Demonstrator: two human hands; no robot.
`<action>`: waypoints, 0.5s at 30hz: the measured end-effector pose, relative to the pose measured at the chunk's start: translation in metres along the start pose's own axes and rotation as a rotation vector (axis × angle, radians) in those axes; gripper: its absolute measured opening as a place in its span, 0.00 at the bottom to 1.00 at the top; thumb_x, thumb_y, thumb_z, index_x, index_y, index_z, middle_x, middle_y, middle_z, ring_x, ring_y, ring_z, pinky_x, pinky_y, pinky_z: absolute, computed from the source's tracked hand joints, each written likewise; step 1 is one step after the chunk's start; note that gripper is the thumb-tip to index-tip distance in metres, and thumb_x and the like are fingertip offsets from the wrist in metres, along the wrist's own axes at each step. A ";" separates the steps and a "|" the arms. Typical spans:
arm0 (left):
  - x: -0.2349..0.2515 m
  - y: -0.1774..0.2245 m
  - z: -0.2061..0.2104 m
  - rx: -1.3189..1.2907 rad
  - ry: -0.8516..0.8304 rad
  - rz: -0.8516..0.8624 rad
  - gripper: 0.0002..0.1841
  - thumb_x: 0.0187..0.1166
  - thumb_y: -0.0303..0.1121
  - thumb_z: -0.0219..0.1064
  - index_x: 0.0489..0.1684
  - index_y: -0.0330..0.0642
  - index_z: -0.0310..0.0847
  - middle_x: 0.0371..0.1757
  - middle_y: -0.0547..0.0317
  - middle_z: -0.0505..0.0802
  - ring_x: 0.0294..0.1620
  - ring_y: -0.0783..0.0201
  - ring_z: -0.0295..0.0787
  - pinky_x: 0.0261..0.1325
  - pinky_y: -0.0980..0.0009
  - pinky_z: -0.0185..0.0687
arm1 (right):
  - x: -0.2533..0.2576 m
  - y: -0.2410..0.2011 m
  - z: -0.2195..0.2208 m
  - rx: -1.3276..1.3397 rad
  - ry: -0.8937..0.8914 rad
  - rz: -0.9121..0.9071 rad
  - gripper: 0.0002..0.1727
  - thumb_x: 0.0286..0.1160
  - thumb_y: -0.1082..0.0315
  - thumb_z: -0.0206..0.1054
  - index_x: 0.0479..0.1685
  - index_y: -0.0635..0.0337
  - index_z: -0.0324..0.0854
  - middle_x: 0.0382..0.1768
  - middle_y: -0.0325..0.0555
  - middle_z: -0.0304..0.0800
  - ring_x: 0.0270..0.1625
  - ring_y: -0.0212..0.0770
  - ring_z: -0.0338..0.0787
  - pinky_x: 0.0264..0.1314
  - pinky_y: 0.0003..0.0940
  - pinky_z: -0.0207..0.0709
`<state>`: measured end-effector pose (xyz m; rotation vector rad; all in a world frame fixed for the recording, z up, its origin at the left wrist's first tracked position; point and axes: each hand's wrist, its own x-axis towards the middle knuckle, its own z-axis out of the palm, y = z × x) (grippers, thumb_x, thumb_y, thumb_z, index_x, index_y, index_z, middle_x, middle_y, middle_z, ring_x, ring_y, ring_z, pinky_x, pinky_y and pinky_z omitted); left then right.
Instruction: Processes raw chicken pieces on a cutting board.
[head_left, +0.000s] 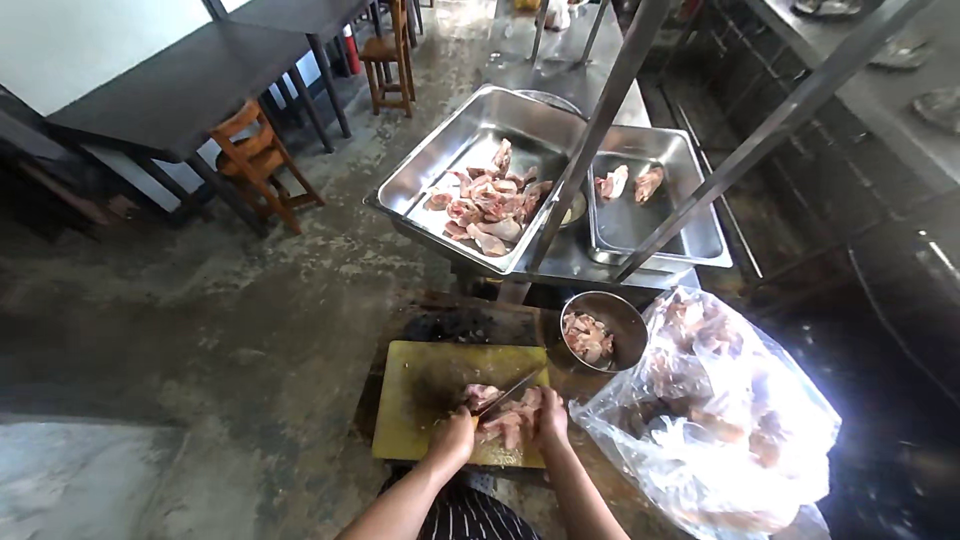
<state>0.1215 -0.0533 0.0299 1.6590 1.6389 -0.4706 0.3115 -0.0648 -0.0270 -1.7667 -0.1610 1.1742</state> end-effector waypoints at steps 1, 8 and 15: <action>-0.001 0.001 -0.006 0.053 0.033 0.008 0.23 0.86 0.34 0.59 0.78 0.37 0.72 0.66 0.36 0.89 0.67 0.36 0.89 0.65 0.36 0.84 | -0.003 0.006 0.002 0.204 0.013 0.081 0.24 0.90 0.47 0.52 0.58 0.60 0.78 0.33 0.51 0.85 0.27 0.44 0.84 0.27 0.44 0.81; -0.021 -0.008 -0.074 0.048 0.161 -0.041 0.20 0.89 0.38 0.58 0.77 0.42 0.72 0.59 0.39 0.92 0.63 0.39 0.91 0.65 0.40 0.85 | -0.031 0.015 0.058 0.841 -0.304 0.116 0.30 0.89 0.38 0.38 0.51 0.51 0.76 0.34 0.45 0.89 0.32 0.41 0.90 0.31 0.39 0.85; -0.066 -0.028 -0.041 -0.348 -0.050 0.000 0.35 0.87 0.51 0.63 0.89 0.43 0.58 0.55 0.38 0.90 0.40 0.47 0.93 0.45 0.49 0.92 | -0.038 0.043 0.007 0.469 -0.357 0.080 0.21 0.95 0.53 0.47 0.68 0.59 0.73 0.48 0.51 0.89 0.44 0.44 0.91 0.43 0.44 0.87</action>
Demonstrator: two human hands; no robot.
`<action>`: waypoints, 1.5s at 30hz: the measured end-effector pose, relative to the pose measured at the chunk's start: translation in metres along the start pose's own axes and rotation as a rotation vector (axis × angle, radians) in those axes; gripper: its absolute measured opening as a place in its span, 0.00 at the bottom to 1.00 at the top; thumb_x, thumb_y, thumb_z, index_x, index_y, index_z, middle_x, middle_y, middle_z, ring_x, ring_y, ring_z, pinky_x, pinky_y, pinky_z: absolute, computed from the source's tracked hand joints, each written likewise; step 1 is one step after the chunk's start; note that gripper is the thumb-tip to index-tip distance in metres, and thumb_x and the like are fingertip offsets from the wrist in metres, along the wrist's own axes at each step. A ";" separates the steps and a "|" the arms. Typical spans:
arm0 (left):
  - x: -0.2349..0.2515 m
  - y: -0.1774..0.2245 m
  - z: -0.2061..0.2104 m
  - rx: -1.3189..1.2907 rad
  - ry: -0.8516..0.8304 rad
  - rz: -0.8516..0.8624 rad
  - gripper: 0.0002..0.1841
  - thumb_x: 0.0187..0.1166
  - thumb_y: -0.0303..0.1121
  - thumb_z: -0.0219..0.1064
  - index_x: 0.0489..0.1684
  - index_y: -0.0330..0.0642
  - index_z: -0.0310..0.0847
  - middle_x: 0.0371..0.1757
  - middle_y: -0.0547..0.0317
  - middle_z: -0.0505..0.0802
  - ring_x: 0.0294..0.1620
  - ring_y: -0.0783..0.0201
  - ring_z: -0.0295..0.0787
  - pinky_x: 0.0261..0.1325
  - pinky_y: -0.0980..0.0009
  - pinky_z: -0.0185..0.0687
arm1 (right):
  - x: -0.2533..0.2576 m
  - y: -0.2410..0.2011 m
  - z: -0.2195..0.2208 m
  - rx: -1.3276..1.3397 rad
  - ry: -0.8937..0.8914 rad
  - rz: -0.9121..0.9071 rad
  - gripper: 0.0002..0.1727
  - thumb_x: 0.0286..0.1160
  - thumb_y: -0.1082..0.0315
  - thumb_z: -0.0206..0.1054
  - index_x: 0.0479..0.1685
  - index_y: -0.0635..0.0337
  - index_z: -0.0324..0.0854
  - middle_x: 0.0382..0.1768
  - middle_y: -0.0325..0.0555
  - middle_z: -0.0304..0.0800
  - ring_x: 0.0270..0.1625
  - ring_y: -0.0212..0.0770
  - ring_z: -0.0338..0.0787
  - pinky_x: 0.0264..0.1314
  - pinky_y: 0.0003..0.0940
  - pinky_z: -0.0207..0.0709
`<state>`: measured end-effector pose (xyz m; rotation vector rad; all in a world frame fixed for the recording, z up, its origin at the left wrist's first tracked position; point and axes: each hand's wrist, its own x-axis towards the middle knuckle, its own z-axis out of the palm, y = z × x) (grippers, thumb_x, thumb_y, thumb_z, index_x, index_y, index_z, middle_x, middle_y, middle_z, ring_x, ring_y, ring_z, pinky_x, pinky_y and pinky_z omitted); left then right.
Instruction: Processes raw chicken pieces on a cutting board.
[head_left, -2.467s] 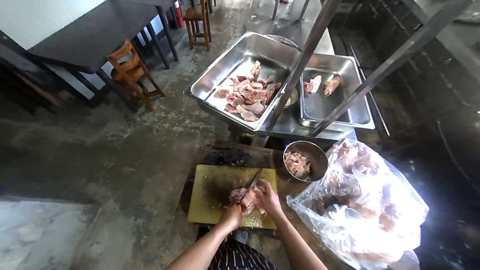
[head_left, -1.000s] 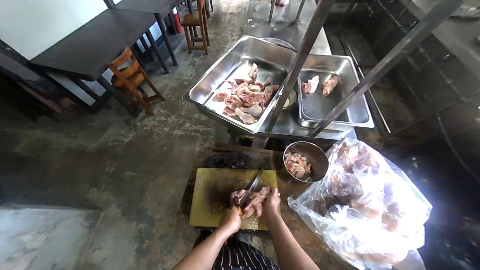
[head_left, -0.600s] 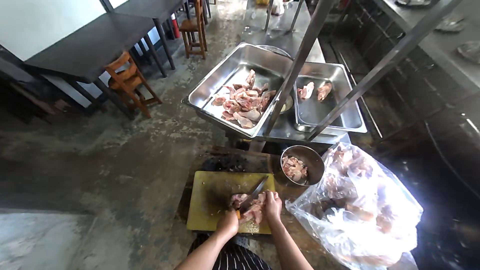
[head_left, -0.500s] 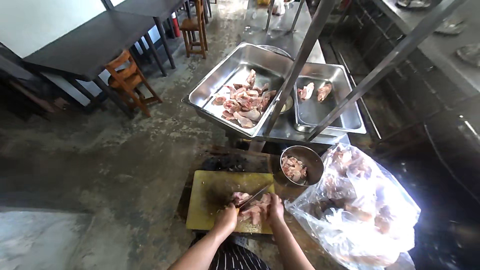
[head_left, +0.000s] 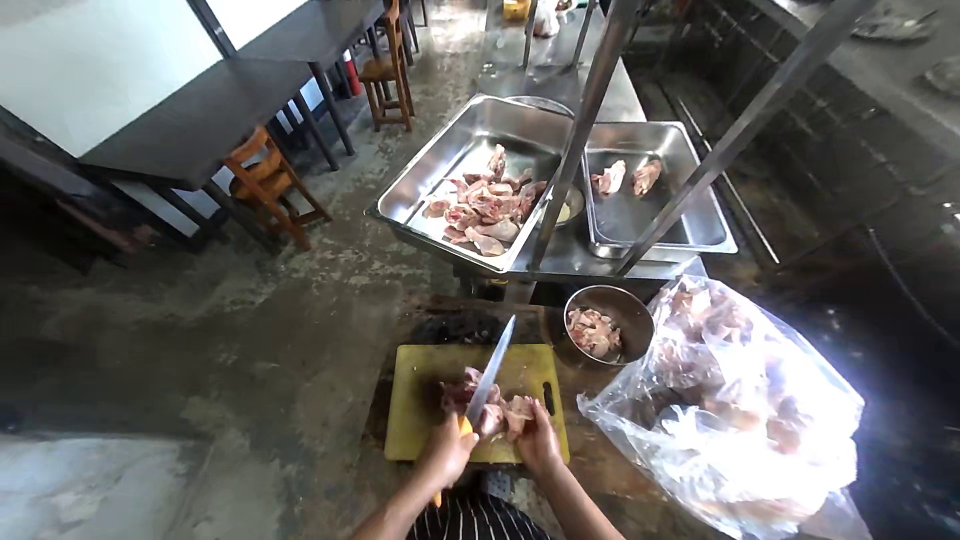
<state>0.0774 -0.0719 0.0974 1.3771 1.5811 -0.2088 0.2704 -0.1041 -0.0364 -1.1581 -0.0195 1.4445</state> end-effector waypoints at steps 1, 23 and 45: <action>-0.001 -0.011 0.018 -0.020 -0.034 0.004 0.34 0.87 0.53 0.63 0.87 0.43 0.60 0.53 0.39 0.90 0.38 0.47 0.93 0.43 0.48 0.91 | -0.008 0.002 -0.009 -0.068 0.057 0.005 0.23 0.95 0.52 0.48 0.70 0.60 0.74 0.48 0.53 0.90 0.44 0.45 0.91 0.43 0.44 0.87; -0.011 -0.114 0.106 0.453 0.030 -0.057 0.30 0.93 0.53 0.50 0.85 0.43 0.64 0.56 0.40 0.93 0.56 0.39 0.94 0.59 0.41 0.88 | -0.043 0.019 -0.023 0.033 0.303 0.096 0.24 0.91 0.51 0.54 0.68 0.62 0.76 0.44 0.56 0.89 0.38 0.49 0.91 0.38 0.47 0.88; -0.005 -0.054 0.077 0.207 0.014 0.119 0.30 0.88 0.56 0.57 0.79 0.42 0.71 0.52 0.43 0.94 0.55 0.45 0.94 0.61 0.43 0.87 | -0.014 -0.192 0.031 -0.030 0.136 -0.403 0.19 0.92 0.52 0.53 0.66 0.56 0.76 0.45 0.44 0.91 0.43 0.39 0.92 0.48 0.41 0.89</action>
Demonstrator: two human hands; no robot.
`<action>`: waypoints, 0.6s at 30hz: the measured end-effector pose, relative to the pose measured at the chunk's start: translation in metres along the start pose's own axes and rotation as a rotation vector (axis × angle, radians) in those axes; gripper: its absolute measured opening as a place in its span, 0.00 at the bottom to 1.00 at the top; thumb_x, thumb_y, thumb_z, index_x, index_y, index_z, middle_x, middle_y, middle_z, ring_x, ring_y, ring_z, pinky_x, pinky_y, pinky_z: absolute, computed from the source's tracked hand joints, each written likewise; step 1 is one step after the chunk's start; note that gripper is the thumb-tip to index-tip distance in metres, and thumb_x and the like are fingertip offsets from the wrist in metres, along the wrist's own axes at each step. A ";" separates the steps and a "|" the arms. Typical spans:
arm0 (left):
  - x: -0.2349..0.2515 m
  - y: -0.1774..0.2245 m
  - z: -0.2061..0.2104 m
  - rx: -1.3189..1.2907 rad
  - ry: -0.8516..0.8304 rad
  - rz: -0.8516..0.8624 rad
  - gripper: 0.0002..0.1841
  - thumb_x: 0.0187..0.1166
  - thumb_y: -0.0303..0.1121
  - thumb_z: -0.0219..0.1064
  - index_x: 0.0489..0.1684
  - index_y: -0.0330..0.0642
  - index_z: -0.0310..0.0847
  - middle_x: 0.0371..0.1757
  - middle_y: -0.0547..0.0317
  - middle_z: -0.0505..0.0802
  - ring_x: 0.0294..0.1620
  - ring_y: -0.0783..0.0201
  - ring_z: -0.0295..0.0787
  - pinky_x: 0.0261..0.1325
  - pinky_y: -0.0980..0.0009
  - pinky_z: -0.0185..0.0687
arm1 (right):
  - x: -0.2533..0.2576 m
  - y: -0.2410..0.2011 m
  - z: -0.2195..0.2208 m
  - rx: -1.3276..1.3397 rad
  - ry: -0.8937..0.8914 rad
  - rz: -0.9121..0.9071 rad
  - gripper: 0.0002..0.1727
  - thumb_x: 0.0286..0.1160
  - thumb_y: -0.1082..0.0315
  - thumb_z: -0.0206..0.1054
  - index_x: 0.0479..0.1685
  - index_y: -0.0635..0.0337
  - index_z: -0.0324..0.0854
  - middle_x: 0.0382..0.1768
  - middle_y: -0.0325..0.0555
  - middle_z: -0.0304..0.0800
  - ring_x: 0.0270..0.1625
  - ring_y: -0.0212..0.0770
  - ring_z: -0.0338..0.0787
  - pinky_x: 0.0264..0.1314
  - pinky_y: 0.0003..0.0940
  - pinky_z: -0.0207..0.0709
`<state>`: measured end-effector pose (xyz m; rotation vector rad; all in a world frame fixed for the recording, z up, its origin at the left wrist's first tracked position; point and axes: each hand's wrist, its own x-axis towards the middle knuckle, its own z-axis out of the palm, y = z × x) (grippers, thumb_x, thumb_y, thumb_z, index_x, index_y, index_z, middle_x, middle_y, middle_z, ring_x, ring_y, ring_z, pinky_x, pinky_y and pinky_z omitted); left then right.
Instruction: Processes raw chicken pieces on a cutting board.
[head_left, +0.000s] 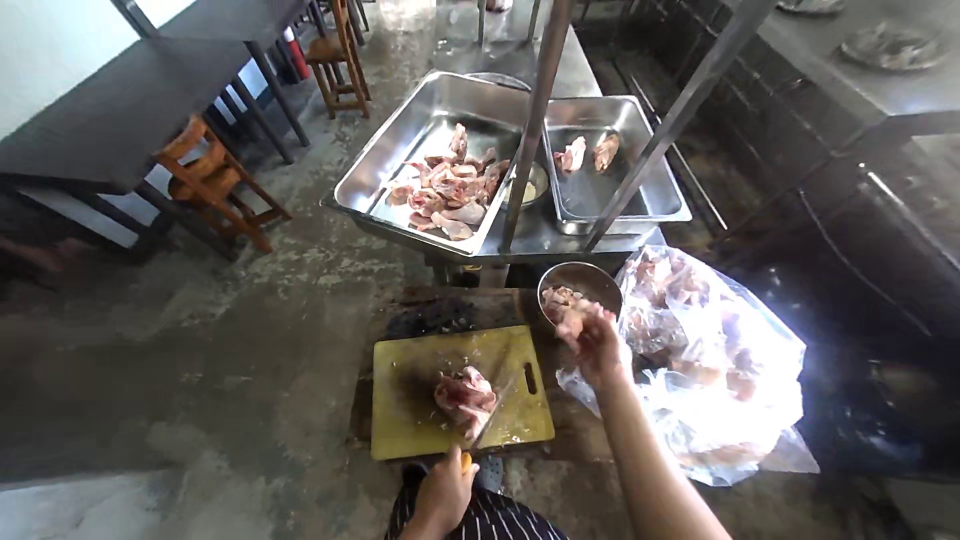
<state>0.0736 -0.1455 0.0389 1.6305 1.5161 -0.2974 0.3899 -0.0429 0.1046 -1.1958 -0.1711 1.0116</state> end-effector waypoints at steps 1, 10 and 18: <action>0.001 -0.004 -0.002 -0.036 0.043 -0.025 0.31 0.88 0.57 0.58 0.78 0.42 0.72 0.50 0.44 0.94 0.54 0.45 0.94 0.60 0.43 0.88 | 0.014 -0.008 0.000 -0.017 0.023 -0.023 0.19 0.91 0.55 0.55 0.67 0.58 0.76 0.48 0.45 0.91 0.45 0.39 0.93 0.50 0.40 0.90; -0.001 -0.051 -0.039 -0.092 0.215 -0.112 0.30 0.89 0.51 0.61 0.82 0.39 0.68 0.55 0.40 0.93 0.59 0.45 0.93 0.66 0.45 0.86 | -0.073 0.127 0.004 -1.216 -0.361 0.242 0.48 0.70 0.38 0.74 0.88 0.50 0.62 0.67 0.58 0.87 0.64 0.57 0.90 0.67 0.61 0.84; -0.011 -0.076 -0.042 -0.042 0.193 -0.191 0.29 0.88 0.52 0.61 0.81 0.43 0.69 0.55 0.41 0.93 0.58 0.44 0.93 0.64 0.44 0.87 | -0.081 0.161 0.022 -1.421 -0.425 0.085 0.51 0.65 0.58 0.78 0.94 0.44 0.56 0.81 0.63 0.70 0.70 0.61 0.85 0.67 0.58 0.84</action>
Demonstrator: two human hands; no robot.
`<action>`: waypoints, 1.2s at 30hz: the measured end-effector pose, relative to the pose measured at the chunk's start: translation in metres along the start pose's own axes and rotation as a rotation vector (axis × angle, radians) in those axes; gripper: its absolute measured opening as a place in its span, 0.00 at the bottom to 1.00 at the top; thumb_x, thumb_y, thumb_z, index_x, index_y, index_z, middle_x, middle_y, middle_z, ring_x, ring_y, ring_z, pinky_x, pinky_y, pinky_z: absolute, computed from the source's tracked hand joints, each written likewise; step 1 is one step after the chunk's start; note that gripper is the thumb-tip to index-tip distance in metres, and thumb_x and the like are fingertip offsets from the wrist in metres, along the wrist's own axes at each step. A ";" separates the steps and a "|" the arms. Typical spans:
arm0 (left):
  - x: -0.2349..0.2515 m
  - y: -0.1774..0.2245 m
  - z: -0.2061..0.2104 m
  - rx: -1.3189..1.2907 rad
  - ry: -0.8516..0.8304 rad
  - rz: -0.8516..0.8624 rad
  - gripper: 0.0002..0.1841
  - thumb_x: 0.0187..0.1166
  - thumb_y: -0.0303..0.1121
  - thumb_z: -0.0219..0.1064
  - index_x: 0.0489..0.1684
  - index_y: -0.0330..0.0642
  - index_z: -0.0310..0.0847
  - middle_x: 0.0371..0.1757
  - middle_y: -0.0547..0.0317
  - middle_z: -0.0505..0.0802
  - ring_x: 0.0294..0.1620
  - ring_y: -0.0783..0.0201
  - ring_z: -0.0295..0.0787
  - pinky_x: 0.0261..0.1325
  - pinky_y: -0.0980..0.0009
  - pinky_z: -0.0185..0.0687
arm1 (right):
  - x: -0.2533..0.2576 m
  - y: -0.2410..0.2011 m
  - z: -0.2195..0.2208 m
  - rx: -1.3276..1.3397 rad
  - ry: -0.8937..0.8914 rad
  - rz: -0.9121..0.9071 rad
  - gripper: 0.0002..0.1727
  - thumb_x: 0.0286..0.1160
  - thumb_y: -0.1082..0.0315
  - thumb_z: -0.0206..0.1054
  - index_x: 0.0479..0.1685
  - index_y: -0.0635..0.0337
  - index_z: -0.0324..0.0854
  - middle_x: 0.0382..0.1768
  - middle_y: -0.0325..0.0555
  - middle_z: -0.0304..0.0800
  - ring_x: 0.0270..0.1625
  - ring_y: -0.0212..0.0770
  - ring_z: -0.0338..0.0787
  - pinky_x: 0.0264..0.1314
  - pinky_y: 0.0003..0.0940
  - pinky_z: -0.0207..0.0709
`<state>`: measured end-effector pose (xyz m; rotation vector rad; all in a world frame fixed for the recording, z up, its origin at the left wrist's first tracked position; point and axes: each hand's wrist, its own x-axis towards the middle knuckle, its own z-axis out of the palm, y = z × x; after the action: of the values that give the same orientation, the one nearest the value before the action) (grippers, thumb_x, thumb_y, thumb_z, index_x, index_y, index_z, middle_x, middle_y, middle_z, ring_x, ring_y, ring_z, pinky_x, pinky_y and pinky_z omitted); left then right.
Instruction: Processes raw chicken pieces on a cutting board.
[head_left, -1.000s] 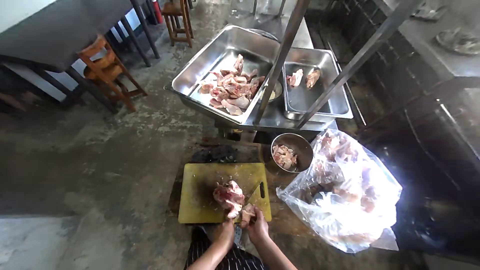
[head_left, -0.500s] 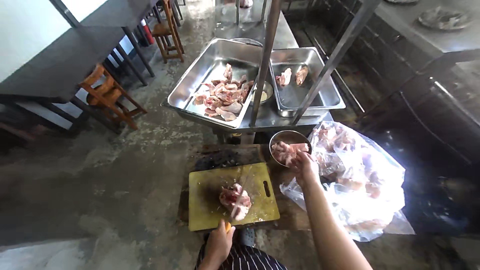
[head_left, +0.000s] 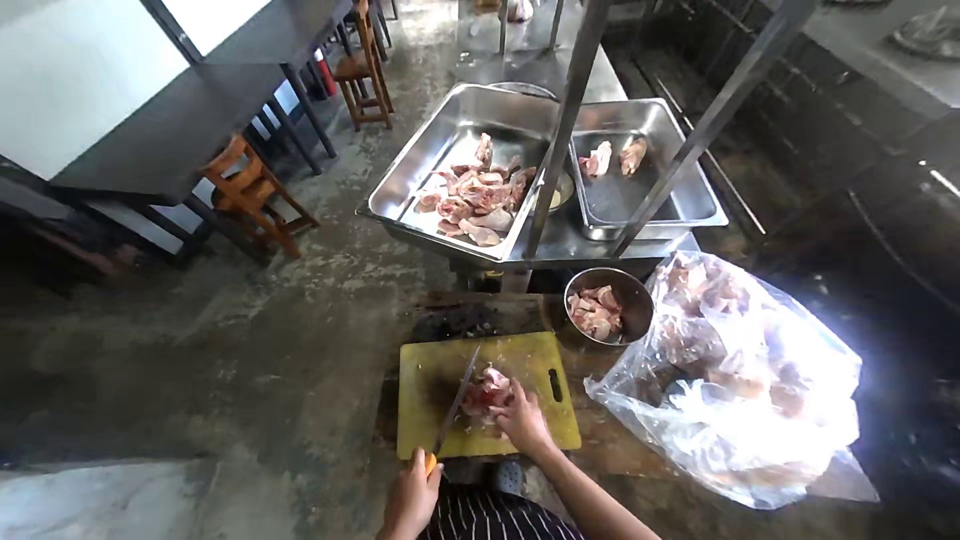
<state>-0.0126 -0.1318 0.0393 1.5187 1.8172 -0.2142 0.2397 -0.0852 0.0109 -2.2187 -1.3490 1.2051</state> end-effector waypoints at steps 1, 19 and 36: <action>-0.002 -0.002 0.000 0.004 -0.007 -0.011 0.29 0.88 0.52 0.61 0.80 0.43 0.70 0.54 0.41 0.94 0.57 0.44 0.93 0.63 0.43 0.87 | 0.004 0.003 -0.004 -0.012 0.030 -0.040 0.46 0.67 0.61 0.77 0.91 0.44 0.61 0.79 0.61 0.73 0.70 0.60 0.85 0.68 0.57 0.84; -0.026 -0.027 0.025 -0.130 -0.111 -0.102 0.30 0.87 0.51 0.62 0.82 0.42 0.69 0.60 0.39 0.92 0.63 0.42 0.91 0.68 0.40 0.84 | 0.014 0.015 -0.016 -0.330 0.060 -0.346 0.29 0.83 0.67 0.61 0.85 0.54 0.72 0.84 0.50 0.74 0.81 0.52 0.79 0.80 0.53 0.75; -0.020 -0.003 0.021 -0.060 -0.093 -0.043 0.30 0.87 0.52 0.63 0.80 0.42 0.71 0.60 0.39 0.92 0.63 0.43 0.91 0.67 0.42 0.84 | 0.008 0.022 0.022 -0.251 0.142 -0.217 0.19 0.86 0.64 0.60 0.73 0.52 0.81 0.76 0.55 0.78 0.70 0.55 0.87 0.67 0.52 0.85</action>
<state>-0.0063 -0.1601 0.0357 1.4068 1.7683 -0.2442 0.2379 -0.0935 -0.0197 -2.1972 -1.7076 0.8265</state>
